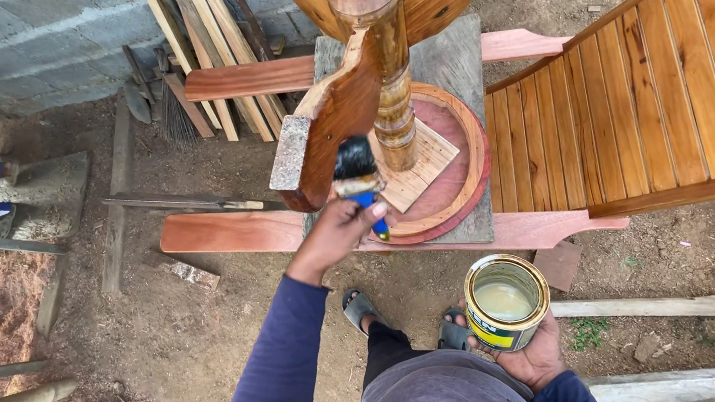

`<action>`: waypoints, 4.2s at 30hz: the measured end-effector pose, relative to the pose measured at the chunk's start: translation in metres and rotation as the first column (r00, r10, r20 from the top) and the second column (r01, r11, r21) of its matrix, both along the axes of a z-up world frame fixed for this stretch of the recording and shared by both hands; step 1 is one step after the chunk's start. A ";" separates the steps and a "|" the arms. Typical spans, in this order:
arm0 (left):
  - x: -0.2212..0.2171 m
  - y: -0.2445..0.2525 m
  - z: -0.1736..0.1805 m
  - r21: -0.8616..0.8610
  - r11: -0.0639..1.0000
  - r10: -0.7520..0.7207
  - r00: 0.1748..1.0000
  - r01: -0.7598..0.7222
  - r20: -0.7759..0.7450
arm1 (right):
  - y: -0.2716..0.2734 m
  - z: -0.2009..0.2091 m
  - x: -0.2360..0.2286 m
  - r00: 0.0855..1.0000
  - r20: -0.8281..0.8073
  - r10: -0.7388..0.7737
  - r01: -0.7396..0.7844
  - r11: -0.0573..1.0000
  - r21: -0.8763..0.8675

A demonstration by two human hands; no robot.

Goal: Apply a coat of varnish or paint to a wooden furniture pedestal using a paint brush.

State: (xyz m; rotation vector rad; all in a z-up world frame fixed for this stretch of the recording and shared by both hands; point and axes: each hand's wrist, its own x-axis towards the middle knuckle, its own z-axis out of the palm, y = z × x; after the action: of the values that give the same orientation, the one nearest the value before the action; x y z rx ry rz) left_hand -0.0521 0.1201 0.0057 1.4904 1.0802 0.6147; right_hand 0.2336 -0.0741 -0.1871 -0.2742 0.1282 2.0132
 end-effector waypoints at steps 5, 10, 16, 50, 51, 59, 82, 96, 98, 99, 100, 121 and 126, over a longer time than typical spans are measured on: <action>-0.004 0.040 -0.061 0.023 1.000 0.002 0.999 -0.001 -0.043 | 0.004 0.007 -0.005 1.000 -0.018 -0.004 0.005 1.000 0.031; 0.002 0.052 -0.087 -0.106 0.994 0.014 1.000 -0.014 0.004 | 0.002 0.012 -0.003 0.999 0.038 0.001 -0.001 1.000 -0.003; -0.005 0.080 -0.102 -0.178 0.984 0.008 1.000 -0.008 0.001 | -0.001 0.025 -0.004 0.999 0.003 -0.052 0.052 0.995 0.082; -0.045 0.120 -0.071 0.348 0.854 -0.315 0.917 0.386 -0.245 | 0.021 0.074 -0.129 0.730 0.661 -0.176 0.375 0.911 -0.172; -0.047 0.119 -0.063 0.342 0.834 -0.371 0.899 0.433 -0.233 | 0.022 0.071 -0.130 0.742 0.639 -0.201 0.382 0.911 -0.157; -0.060 0.071 -0.013 0.396 0.700 -0.580 0.797 0.594 -0.169 | 0.029 0.061 -0.149 0.737 0.624 -0.262 0.429 0.894 -0.131; -0.054 0.127 -0.079 0.349 0.875 -0.338 0.939 0.337 -0.059 | 0.007 0.071 -0.170 0.780 0.433 -0.453 0.516 0.856 -0.034; -0.035 0.019 -0.014 0.176 0.916 -0.400 0.853 0.360 0.336 | -0.026 0.051 -0.172 0.834 0.372 -0.407 0.458 0.887 -0.056; -0.040 0.011 0.005 0.205 0.888 -0.459 0.826 0.412 0.328 | -0.027 0.054 -0.175 0.832 0.353 -0.429 0.468 0.883 -0.028; -0.044 0.008 0.014 0.234 0.859 -0.510 0.799 0.455 0.319 | -0.026 0.055 -0.178 0.831 0.335 -0.444 0.471 0.882 0.001; -0.045 0.007 0.015 0.234 0.854 -0.520 0.793 0.465 0.319 | -0.025 0.056 -0.181 0.826 0.334 -0.454 0.481 0.877 0.001; -0.057 0.076 -0.041 0.628 0.689 -0.505 0.861 0.362 0.058 | 0.039 0.082 -0.266 0.596 0.438 -0.673 0.744 0.668 0.012; -0.081 0.061 -0.013 0.375 0.778 -0.547 0.837 0.505 0.006 | 0.024 0.072 -0.276 0.531 0.414 -0.739 0.810 0.587 0.008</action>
State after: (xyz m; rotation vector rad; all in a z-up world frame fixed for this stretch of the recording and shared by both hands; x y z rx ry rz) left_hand -0.1335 0.1807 -0.0070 1.9514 0.4204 0.4997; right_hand -0.0424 -0.0506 -0.1147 -0.6038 0.1605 1.0005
